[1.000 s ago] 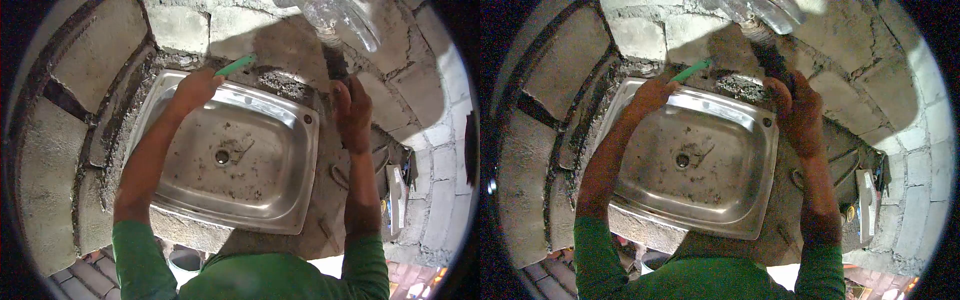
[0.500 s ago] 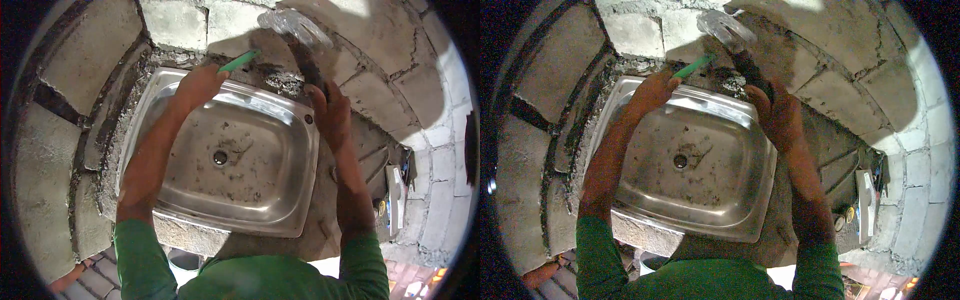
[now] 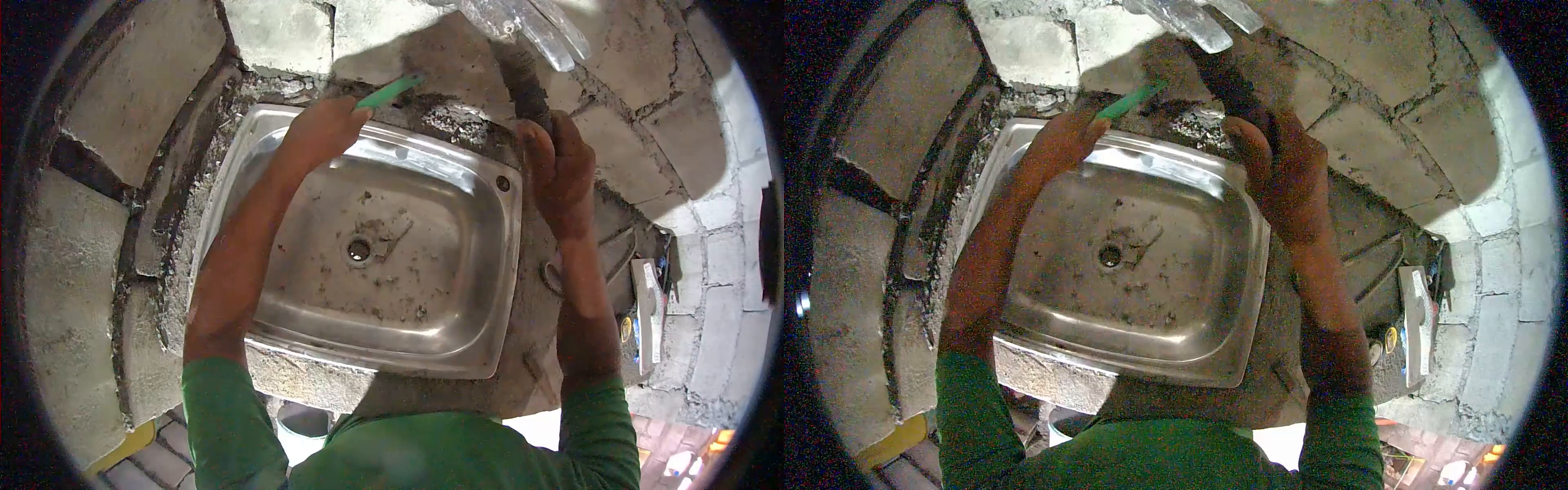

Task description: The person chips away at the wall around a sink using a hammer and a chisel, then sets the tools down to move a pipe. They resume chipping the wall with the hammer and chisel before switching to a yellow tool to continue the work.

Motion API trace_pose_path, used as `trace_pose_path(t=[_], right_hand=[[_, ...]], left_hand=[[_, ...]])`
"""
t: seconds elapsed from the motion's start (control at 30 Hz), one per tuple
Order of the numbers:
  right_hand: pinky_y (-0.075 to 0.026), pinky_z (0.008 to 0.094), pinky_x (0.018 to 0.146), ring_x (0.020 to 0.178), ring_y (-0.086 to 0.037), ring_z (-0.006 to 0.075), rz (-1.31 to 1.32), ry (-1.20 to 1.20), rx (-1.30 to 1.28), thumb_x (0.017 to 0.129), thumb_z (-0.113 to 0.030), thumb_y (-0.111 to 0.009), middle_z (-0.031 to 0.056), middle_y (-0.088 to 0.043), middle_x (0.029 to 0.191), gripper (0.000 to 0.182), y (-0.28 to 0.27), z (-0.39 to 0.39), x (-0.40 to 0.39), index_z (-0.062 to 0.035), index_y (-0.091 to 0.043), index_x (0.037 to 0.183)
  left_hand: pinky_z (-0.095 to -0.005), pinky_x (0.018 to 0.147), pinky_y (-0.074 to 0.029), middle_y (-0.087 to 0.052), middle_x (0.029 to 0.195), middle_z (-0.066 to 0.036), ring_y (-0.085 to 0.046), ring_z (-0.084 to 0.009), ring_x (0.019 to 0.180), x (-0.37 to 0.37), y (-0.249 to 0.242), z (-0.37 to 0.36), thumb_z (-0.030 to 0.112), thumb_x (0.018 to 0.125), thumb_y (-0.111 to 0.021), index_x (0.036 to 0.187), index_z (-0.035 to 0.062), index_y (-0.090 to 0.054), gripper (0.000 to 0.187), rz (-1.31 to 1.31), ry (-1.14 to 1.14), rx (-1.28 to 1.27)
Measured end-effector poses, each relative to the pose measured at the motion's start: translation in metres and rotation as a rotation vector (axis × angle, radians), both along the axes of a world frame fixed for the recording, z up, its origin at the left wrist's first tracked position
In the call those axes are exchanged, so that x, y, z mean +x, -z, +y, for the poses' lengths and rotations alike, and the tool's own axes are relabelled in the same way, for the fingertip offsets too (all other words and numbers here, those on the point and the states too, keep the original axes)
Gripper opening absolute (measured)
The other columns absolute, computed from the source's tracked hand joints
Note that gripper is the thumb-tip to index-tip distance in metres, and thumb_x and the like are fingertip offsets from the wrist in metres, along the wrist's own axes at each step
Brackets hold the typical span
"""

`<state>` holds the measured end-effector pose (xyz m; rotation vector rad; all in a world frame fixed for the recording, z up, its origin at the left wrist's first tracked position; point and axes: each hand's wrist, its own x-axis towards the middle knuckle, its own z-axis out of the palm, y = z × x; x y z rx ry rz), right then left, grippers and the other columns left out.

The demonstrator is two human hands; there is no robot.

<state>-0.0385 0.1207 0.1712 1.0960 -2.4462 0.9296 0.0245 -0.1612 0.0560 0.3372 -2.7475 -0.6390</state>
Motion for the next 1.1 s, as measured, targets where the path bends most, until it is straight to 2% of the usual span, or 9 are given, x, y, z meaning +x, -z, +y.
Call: trace_pose_path(t=[0.27,0.47,0.53,0.67,0.77,0.83,0.93,1.0,1.1], right_hand=[[-0.047,0.0424,0.059,0.062,-0.060,0.0331,-0.082,0.072,0.354,0.092,-0.036,-0.055,0.0171,-0.061,0.066,0.035,0.053,-0.019,-0.053,-0.0015,-0.056,0.100],[-0.049,0.0430,0.060,0.061,-0.059,0.0381,0.165,-0.048,0.013,0.093,-0.035,-0.054,0.0148,-0.057,0.059,0.030,-0.009,-0.013,-0.001,-0.0078,-0.059,0.104],[-0.049,0.0438,0.063,0.071,-0.060,0.0403,0.021,-0.052,-0.363,0.086,-0.027,-0.062,0.0172,-0.061,0.076,0.025,-0.017,-0.017,0.011,-0.0112,-0.060,0.105],[-0.051,0.0442,0.067,0.072,-0.065,0.0386,0.490,-0.193,0.037,0.090,-0.034,-0.058,0.0215,-0.064,0.080,0.034,0.062,-0.010,-0.053,-0.0026,-0.059,0.103],[-0.048,0.0435,0.059,0.066,-0.059,0.0356,-0.097,0.158,0.268,0.086,-0.024,-0.060,0.0158,-0.060,0.076,0.019,0.027,-0.026,-0.055,-0.0063,-0.059,0.095],[-0.047,0.0437,0.055,0.054,-0.056,0.0357,0.664,-0.159,-0.052,0.093,-0.029,-0.051,0.0134,-0.056,0.060,0.025,0.014,-0.017,-0.059,-0.0047,-0.058,0.089],[-0.047,0.0418,0.057,0.058,-0.058,0.0357,0.430,-0.071,-0.090,0.092,-0.023,-0.052,0.0131,-0.057,0.062,0.019,-0.041,-0.003,-0.023,-0.0052,-0.060,0.092],[-0.047,0.0399,0.061,0.061,-0.058,0.0354,0.108,-0.106,-0.467,0.093,-0.023,-0.049,0.0129,-0.060,0.065,0.022,-0.050,-0.001,-0.011,-0.0040,-0.061,0.097],[-0.048,0.0395,0.065,0.068,-0.059,0.0349,0.703,-0.181,-0.060,0.093,-0.025,-0.050,0.0171,-0.064,0.076,0.025,0.081,-0.007,-0.084,-0.0037,-0.062,0.098]], left_hand=[[-0.0518,0.072,-0.048,-0.062,0.079,-0.023,-0.061,-0.0420,0.080,-0.003,0.005,0.001,0.036,0.093,-0.046,0.084,-0.0010,-0.059,0.040,0.018,-0.006,-0.039],[-0.0515,0.076,-0.048,-0.063,0.083,-0.025,-0.062,-0.0426,0.083,-0.006,0.002,0.003,0.036,0.092,-0.047,0.091,-0.0021,-0.061,0.041,-0.137,-0.046,-0.010],[-0.0518,0.077,-0.048,-0.064,0.086,-0.025,-0.062,-0.0423,0.086,-0.004,-0.008,0.004,0.037,0.092,-0.047,0.092,-0.0018,-0.061,0.041,-0.159,-0.064,0.024],[-0.0515,0.077,-0.048,-0.064,0.087,-0.025,-0.061,-0.0424,0.087,-0.008,0.014,-0.005,0.037,0.092,-0.047,0.093,-0.0016,-0.061,0.041,-0.077,-0.030,-0.002],[-0.0512,0.075,-0.048,-0.063,0.087,-0.025,-0.061,-0.0422,0.084,-0.009,0.005,-0.002,0.036,0.092,-0.047,0.092,-0.0019,-0.059,0.040,-0.102,-0.019,0.016],[-0.0513,0.075,-0.048,-0.062,0.088,-0.025,-0.061,-0.0425,0.083,-0.006,-0.001,0.000,0.036,0.093,-0.046,0.090,-0.0021,-0.059,0.041,-0.133,0.003,0.043],[-0.0514,0.076,-0.047,-0.062,0.088,-0.025,-0.061,-0.0429,0.083,0.004,-0.017,0.009,0.036,0.093,-0.044,0.089,-0.0021,-0.060,0.042,-0.159,-0.024,0.073],[-0.0513,0.077,-0.047,-0.062,0.088,-0.025,-0.061,-0.0428,0.084,0.001,-0.017,0.007,0.036,0.093,-0.044,0.090,-0.0022,-0.060,0.042,-0.159,-0.024,0.056],[-0.0508,0.079,-0.047,-0.063,0.090,-0.025,-0.061,-0.0424,0.086,-0.001,-0.008,0.004,0.036,0.092,-0.045,0.090,-0.0022,-0.061,0.041,-0.154,-0.020,0.079]])
